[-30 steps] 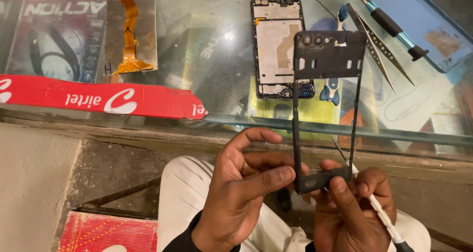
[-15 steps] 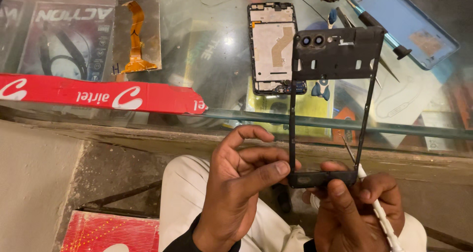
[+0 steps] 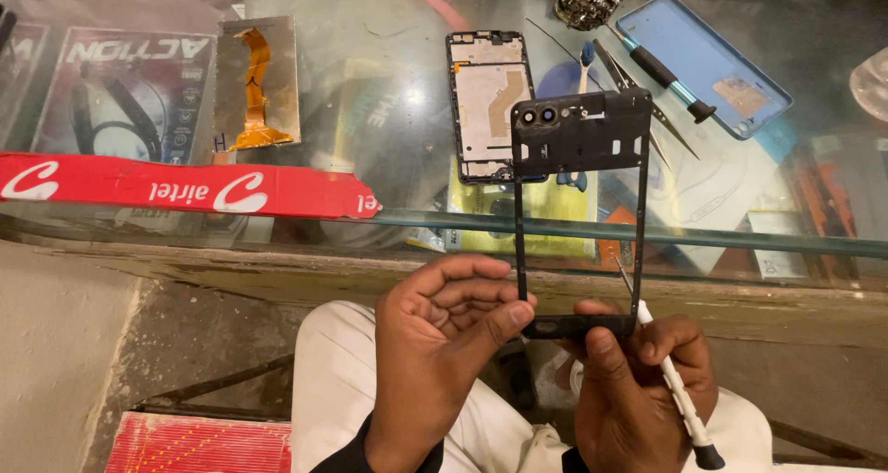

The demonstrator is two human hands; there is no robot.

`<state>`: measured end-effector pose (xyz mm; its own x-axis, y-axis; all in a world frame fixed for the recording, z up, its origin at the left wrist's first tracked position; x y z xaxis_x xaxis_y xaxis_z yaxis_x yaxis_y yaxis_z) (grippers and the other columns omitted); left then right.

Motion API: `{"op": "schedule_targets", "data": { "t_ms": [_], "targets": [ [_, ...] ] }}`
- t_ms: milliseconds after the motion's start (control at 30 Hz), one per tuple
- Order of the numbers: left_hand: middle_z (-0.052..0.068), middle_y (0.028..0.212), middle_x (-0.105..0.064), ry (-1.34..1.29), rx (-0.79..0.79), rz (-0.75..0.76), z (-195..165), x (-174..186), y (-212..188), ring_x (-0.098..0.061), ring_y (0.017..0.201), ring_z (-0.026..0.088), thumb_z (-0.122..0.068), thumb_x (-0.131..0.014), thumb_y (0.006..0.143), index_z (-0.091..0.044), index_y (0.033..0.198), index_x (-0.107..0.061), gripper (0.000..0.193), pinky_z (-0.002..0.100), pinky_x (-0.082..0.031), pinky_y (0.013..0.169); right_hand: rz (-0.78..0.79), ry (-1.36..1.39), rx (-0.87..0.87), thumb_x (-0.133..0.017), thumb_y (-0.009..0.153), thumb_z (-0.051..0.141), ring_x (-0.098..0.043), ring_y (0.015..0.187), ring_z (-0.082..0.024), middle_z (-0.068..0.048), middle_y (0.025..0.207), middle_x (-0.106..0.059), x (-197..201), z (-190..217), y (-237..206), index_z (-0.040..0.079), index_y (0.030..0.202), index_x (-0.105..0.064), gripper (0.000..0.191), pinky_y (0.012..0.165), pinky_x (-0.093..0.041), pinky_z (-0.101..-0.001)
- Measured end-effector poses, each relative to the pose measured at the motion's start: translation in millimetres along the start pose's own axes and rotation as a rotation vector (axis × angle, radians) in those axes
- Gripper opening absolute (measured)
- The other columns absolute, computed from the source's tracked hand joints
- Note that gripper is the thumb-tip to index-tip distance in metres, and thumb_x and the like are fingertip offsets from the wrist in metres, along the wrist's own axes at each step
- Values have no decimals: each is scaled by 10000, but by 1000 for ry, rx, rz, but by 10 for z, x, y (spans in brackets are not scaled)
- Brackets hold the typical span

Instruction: The person aligns and secures a small circuit board into the bottom of a smartphone chassis using a screwdriver. They then fit the phone's metal frame around the chassis and handle a new screen assembly with its ribbon cable, preparing it for installation.

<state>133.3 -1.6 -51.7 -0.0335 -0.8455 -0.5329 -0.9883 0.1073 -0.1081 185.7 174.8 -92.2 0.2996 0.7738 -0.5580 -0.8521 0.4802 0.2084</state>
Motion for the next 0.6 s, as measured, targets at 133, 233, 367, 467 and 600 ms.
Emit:
{"op": "schedule_targets", "data": {
  "t_ms": [133, 233, 367, 467, 600],
  "targets": [
    [127, 959, -775, 45, 16, -22, 23, 17, -4, -745, 866, 131, 53, -777, 843, 83, 1125, -706, 292, 257, -610, 802, -29, 39, -64, -635, 907, -139, -717, 1076, -335, -226, 1009, -711, 14, -44, 3, 63, 974, -462, 275, 908, -623, -513],
    [128, 944, -792, 97, 12, -38, 39, 30, -29, -751, 857, 122, 28, -784, 845, 91, 1085, -738, 252, 256, -626, 799, 38, 89, -12, -662, 968, -150, -707, 1179, -330, -61, 921, -576, 1, -64, -23, 60, 1009, -476, 283, 958, -628, -527],
    [128, 925, -801, 93, 5, -53, 64, 47, -96, -761, 843, 124, 18, -784, 845, 91, 1066, -748, 235, 252, -623, 789, 46, 109, -23, -672, 956, -142, -711, 1157, -321, -54, 936, -578, 39, -91, -76, 70, 991, -470, 295, 932, -629, -505],
    [127, 919, -801, 97, -6, -56, 72, 45, -147, -757, 837, 125, 17, -785, 849, 92, 1070, -752, 235, 248, -616, 781, 20, 102, -54, -667, 937, -135, -713, 1115, -314, -124, 952, -632, 79, -89, -104, 74, 974, -461, 296, 901, -626, -493],
    [128, 907, -805, 109, 0, -62, 85, 38, -207, -761, 833, 132, 16, -789, 849, 96, 1060, -757, 228, 248, -619, 785, 47, 120, -39, -670, 953, -143, -719, 1120, -317, -155, 937, -662, 106, -66, -135, 72, 977, -458, 303, 923, -630, -508]
  ]
}}
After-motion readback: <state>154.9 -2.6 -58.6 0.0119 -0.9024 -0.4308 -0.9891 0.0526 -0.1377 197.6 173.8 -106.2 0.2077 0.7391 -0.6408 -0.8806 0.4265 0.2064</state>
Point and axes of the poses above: each hand's wrist, its own y-axis towards the middle knuckle, its own x-axis out of the back of the hand, z = x × y, the point moved 4 cm from there along y, towards the middle knuckle
